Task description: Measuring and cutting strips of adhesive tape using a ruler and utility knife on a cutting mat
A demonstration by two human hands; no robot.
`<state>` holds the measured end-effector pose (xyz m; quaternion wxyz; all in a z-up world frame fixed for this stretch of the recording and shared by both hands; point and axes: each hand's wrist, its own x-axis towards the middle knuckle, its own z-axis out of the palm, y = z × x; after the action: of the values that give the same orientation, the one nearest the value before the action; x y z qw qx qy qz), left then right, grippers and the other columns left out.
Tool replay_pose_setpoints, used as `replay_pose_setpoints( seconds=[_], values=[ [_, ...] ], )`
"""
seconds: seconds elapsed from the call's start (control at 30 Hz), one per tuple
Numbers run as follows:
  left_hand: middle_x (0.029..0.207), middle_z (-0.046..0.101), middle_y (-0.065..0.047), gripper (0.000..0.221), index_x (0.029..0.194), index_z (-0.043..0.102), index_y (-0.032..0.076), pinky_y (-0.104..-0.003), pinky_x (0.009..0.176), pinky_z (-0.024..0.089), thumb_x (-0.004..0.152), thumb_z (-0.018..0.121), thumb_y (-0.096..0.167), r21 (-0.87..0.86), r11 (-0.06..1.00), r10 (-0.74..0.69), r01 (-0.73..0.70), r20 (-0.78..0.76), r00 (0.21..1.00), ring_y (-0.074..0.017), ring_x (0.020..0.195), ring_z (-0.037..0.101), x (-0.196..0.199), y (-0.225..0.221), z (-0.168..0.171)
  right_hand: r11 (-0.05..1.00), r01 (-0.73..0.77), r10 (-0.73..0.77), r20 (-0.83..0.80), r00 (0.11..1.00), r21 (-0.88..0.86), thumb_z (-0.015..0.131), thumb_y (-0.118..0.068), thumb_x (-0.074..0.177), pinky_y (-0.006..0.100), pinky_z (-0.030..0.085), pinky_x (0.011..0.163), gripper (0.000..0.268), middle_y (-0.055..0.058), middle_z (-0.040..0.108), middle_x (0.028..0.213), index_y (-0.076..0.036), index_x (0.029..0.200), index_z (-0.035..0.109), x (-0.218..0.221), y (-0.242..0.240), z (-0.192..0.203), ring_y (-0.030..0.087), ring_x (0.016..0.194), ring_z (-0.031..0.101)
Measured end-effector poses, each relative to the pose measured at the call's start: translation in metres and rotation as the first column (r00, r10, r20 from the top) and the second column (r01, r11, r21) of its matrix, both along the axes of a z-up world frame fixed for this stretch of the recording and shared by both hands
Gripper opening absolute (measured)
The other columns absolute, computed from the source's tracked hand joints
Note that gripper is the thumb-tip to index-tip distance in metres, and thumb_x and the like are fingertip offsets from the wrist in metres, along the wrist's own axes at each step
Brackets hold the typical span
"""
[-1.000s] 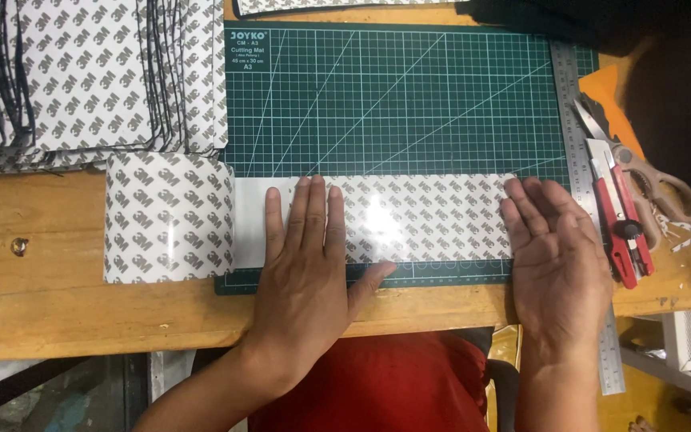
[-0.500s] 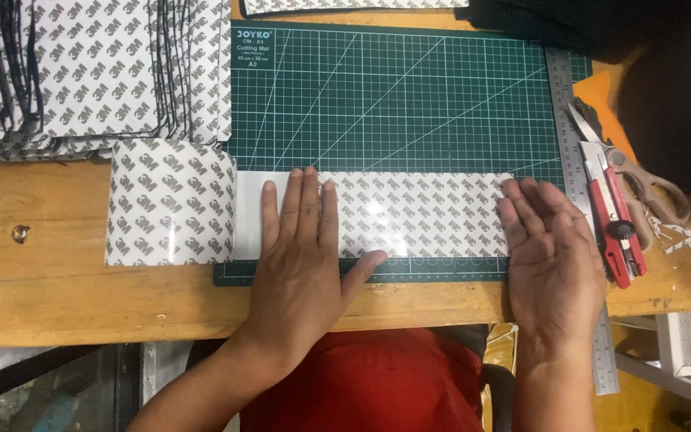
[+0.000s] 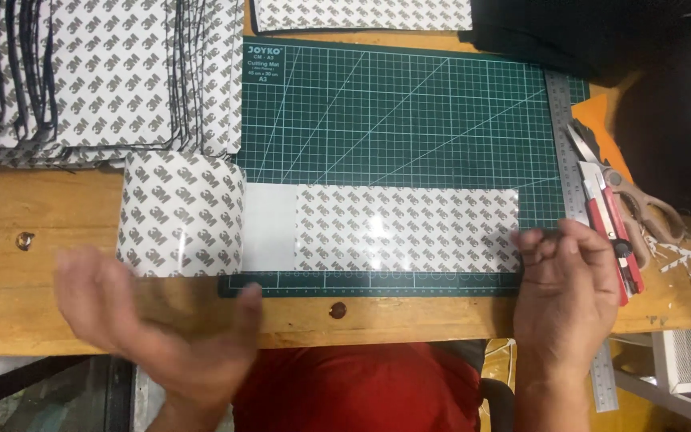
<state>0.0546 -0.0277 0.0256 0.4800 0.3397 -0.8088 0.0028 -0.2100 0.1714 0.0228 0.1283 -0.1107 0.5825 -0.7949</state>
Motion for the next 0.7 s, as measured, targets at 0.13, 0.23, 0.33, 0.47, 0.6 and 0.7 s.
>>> replay_pose_setpoints(
  seconds=[0.13, 0.23, 0.33, 0.47, 0.6, 0.7],
  values=[
    [0.170, 0.015, -0.020, 0.108, 0.166, 0.010, 0.008, -0.066, 0.147, 0.023, 0.091, 0.077, 0.046, 0.312, 0.950, 0.014, 0.008, -0.065, 0.998, -0.0447, 0.167, 0.021, 0.011, -0.007, -0.001, 0.967, -0.247, 0.254, -0.122, 0.959, 0.068, 0.053, -0.004, 0.108, 0.036, 0.062, 0.100, 0.026, 0.005, 0.066, 0.100, -0.008, 0.132, 0.061, 0.002, -0.006, 0.002, 0.020, 0.097, 0.068],
    [0.168, 0.017, -0.030, 0.116, 0.163, -0.002, 0.011, -0.053, 0.146, 0.021, 0.085, 0.078, 0.042, 0.486, 0.869, -0.037, 0.096, -0.130, 0.991, -0.0456, 0.166, 0.018, 0.010, -0.009, 0.000, 0.907, -0.310, 0.380, -0.237, 0.894, 0.286, 0.047, -0.005, 0.110, 0.040, 0.063, 0.095, 0.023, 0.007, 0.062, 0.089, -0.008, 0.128, 0.061, 0.011, -0.017, 0.008, 0.022, 0.085, 0.068],
    [0.167, 0.022, -0.031, 0.111, 0.161, 0.000, 0.006, -0.052, 0.134, 0.030, 0.086, 0.076, 0.037, 0.584, 0.795, -0.062, 0.164, -0.190, 0.980, -0.0437, 0.162, 0.025, 0.009, -0.010, 0.003, 0.841, -0.394, 0.507, -0.286, 0.813, 0.371, 0.046, -0.006, 0.110, 0.027, 0.061, 0.071, 0.025, 0.010, 0.066, 0.090, -0.004, 0.131, 0.060, 0.019, -0.026, 0.014, 0.020, 0.081, 0.071],
    [0.154, 0.032, -0.030, 0.099, 0.159, 0.011, 0.002, -0.054, 0.125, 0.039, 0.090, 0.076, 0.033, 0.509, 0.846, -0.080, 0.157, -0.171, 0.982, -0.0429, 0.150, 0.037, 0.007, -0.011, 0.006, 0.750, -0.444, 0.633, -0.335, 0.698, 0.490, 0.046, -0.005, 0.106, 0.033, 0.066, 0.089, 0.028, 0.013, 0.070, 0.098, -0.001, 0.130, 0.059, 0.033, -0.040, 0.020, 0.023, 0.095, 0.073],
    [0.147, 0.035, -0.032, 0.090, 0.155, 0.018, -0.001, -0.057, 0.117, 0.047, 0.092, 0.073, 0.034, 0.450, 0.878, -0.104, 0.164, -0.155, 0.982, -0.0463, 0.143, 0.043, 0.004, -0.011, 0.010, 0.676, -0.444, 0.724, -0.419, 0.548, 0.588, 0.052, -0.005, 0.104, 0.023, 0.073, 0.072, 0.027, 0.013, 0.075, 0.102, 0.000, 0.129, 0.060, 0.051, -0.040, 0.007, 0.019, 0.086, 0.079],
    [0.149, 0.033, -0.032, 0.088, 0.154, 0.021, -0.006, -0.056, 0.124, 0.037, 0.092, 0.075, 0.026, 0.479, 0.865, -0.097, 0.147, -0.128, 0.987, -0.0474, 0.146, 0.038, 0.003, -0.008, 0.016, 0.723, -0.331, 0.689, -0.596, 0.412, 0.607, 0.056, -0.013, 0.103, 0.036, 0.067, 0.085, 0.019, 0.010, 0.075, 0.096, -0.002, 0.116, 0.064, 0.061, -0.045, 0.004, 0.023, 0.089, 0.076]
  ],
)
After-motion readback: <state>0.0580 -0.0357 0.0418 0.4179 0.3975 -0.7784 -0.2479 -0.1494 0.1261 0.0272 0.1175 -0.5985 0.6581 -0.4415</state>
